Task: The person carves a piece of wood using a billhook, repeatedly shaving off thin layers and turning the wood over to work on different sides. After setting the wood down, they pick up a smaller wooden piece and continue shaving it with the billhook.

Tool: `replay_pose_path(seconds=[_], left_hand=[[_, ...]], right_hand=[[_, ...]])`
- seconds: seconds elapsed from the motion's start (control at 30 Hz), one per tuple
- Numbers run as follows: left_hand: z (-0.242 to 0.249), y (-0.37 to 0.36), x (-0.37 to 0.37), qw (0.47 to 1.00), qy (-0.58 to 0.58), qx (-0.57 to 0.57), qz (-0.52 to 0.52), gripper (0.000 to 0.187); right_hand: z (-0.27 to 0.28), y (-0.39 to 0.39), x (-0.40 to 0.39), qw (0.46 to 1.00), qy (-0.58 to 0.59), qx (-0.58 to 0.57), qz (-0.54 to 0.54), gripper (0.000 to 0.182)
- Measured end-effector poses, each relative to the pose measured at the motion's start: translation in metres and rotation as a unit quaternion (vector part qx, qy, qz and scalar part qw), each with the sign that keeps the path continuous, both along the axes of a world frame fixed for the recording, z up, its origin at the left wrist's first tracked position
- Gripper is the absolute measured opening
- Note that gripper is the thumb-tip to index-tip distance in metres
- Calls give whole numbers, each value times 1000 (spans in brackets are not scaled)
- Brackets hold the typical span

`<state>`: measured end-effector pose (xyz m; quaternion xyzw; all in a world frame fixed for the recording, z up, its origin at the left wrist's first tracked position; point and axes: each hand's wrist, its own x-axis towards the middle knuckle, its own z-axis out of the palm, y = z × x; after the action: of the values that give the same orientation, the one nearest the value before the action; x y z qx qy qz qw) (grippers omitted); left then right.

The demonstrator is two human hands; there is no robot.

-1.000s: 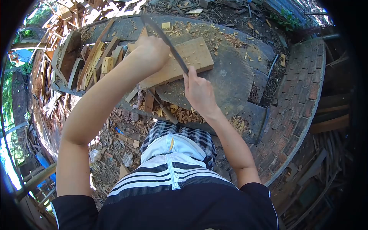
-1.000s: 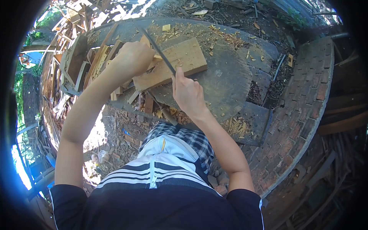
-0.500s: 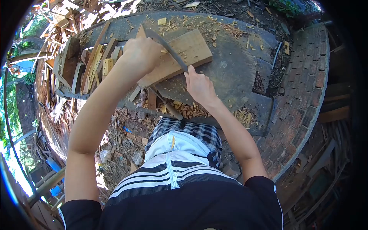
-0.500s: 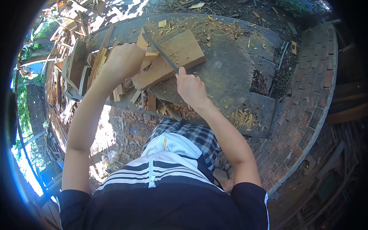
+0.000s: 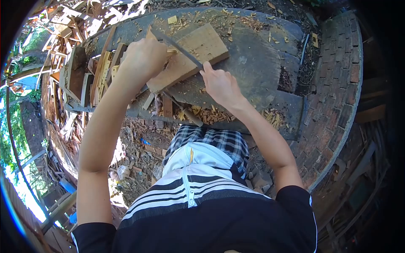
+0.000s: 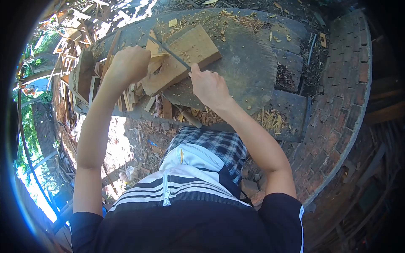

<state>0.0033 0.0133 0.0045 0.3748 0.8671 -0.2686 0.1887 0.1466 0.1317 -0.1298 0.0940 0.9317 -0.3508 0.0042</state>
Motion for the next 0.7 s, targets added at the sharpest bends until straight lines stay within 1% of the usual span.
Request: replay_pose_path(seconds=[0.07,0.13,0.17,0.2,0.23,0.27,0.37,0.47,0.53,0.57,0.6,0.63,0.67,0.7], left_hand=[[-3,-5,2,1000,-1,-9,-1,16],[-2,-5,3,1000,-5,7,17,15],[-2,-6,4,1000,-3,7,16,15],[-2,-6,5,1000,4,7,7,15],[-2,-5,6,1000,13,8,-5,15],[-1,-4,5,1000,19,11,-7,15],[-2,-5,9,1000,8,0,20,16],[-5,-8,12,1000,13,8,23,17],[-8,-14,12,999,19,39,3,15],[-8,-14,14,999,20,39,5,15],[-5,-13,17,999,22,35,-3,14],[-3,-12,19,999,25,33,-14,13],[-2,-12,19,999,33,38,-15,13],[-3,-13,20,998,41,43,-15,12]], right_hand=[[20,-2,4,999,-6,-34,9,20],[35,-3,6,995,88,-46,-31,19],[23,-7,7,994,89,-46,-32,19],[1,-13,7,999,50,-9,-19,18],[-6,-14,5,999,11,30,-8,18],[-13,-11,3,999,17,33,-10,18],[-12,-8,5,1000,26,6,-5,18],[19,-3,4,1000,18,-5,5,19],[34,-5,9,995,94,-33,-11,18],[23,-8,9,995,95,-33,-8,18],[3,-12,9,999,54,9,-2,17],[-2,-12,6,999,14,53,1,17],[-6,-8,4,998,22,58,1,17],[-5,-5,1,999,-2,34,6,17]])
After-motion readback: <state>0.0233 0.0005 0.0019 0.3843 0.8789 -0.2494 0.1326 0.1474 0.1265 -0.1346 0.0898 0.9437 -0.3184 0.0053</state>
